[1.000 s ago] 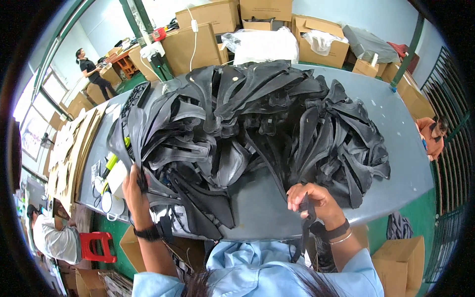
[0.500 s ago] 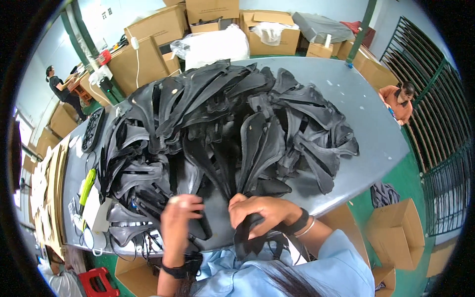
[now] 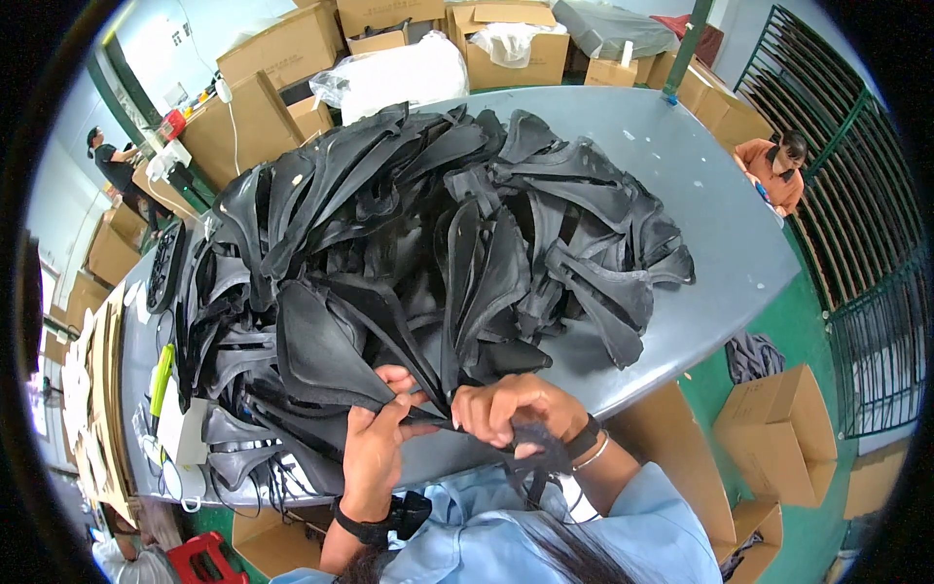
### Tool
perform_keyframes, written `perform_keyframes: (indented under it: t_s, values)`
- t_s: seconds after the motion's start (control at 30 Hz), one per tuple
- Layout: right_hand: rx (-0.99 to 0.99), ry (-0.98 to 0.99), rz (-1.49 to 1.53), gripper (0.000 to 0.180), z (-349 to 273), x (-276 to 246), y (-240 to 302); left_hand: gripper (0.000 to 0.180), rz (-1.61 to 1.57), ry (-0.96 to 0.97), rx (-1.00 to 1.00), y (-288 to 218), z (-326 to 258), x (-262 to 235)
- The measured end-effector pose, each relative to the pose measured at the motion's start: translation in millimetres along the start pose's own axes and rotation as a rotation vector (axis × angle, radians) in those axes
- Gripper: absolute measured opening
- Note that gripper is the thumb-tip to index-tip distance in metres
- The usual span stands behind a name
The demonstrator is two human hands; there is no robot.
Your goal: The person removes black plastic components from a cardboard box and places them on a table. They then pick up the components one at a time, pulling off excess material by hand before placing them into a pile.
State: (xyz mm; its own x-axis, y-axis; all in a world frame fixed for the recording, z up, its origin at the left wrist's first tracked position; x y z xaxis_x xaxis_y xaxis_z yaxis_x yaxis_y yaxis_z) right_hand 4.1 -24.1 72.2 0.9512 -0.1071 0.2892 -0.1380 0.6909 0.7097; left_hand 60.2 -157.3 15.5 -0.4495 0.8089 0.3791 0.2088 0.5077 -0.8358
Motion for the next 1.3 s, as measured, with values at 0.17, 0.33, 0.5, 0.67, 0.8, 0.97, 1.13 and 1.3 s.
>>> perform_keyframes:
  t_s: [0.17, 0.33, 0.5, 0.67, 0.8, 0.97, 1.13, 1.3]
  values:
    - [-0.537, -0.67, 0.419, 0.022, -34, -68, 31, 0.023, -0.067, -0.272, 0.304, -22, -17, -54]
    - [-0.197, -0.561, 0.24, 0.025, -17, -73, 27, 0.022, -0.093, -0.217, 0.229, -33, -26, -61]
    - [-0.225, -0.798, 0.353, 0.032, -29, -104, 8, 0.026, 0.121, -0.278, 0.426, -101, -39, -74]
    - [-0.148, -0.754, 0.379, 0.026, -28, -93, 0, 0.033, 0.15, -0.384, 0.548, -174, -18, -89]
    - [-0.134, -0.796, 0.335, 0.027, -48, -104, 1, 0.032, 0.27, -0.356, 0.547, -207, -14, -98]
    - [-0.09, -0.697, 0.36, 0.029, -28, -89, -3, 0.028, 0.146, -0.32, 0.557, -231, 36, -142]
    - [-0.093, -0.549, 0.369, 0.027, 1, -64, -1, 0.028, 0.983, -1.018, 1.126, -248, 24, -157]
    - [-0.18, -0.304, 0.456, 0.03, 7, -43, 14, 0.025, 0.801, -0.21, 0.776, -127, 7, -18]
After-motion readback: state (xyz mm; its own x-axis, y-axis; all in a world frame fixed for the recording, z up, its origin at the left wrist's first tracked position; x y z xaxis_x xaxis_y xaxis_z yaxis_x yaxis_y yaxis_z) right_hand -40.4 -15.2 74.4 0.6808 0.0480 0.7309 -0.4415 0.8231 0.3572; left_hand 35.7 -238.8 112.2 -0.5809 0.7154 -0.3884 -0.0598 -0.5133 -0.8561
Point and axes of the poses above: each hand's wrist, its own z-axis towards the middle knuckle, its own x-axis out of the palm, y = z × x, the point moved 8 cm from there along z, towards the middle knuckle, and after that the axes turned 1 degree about -x, right-handed, at the moved point
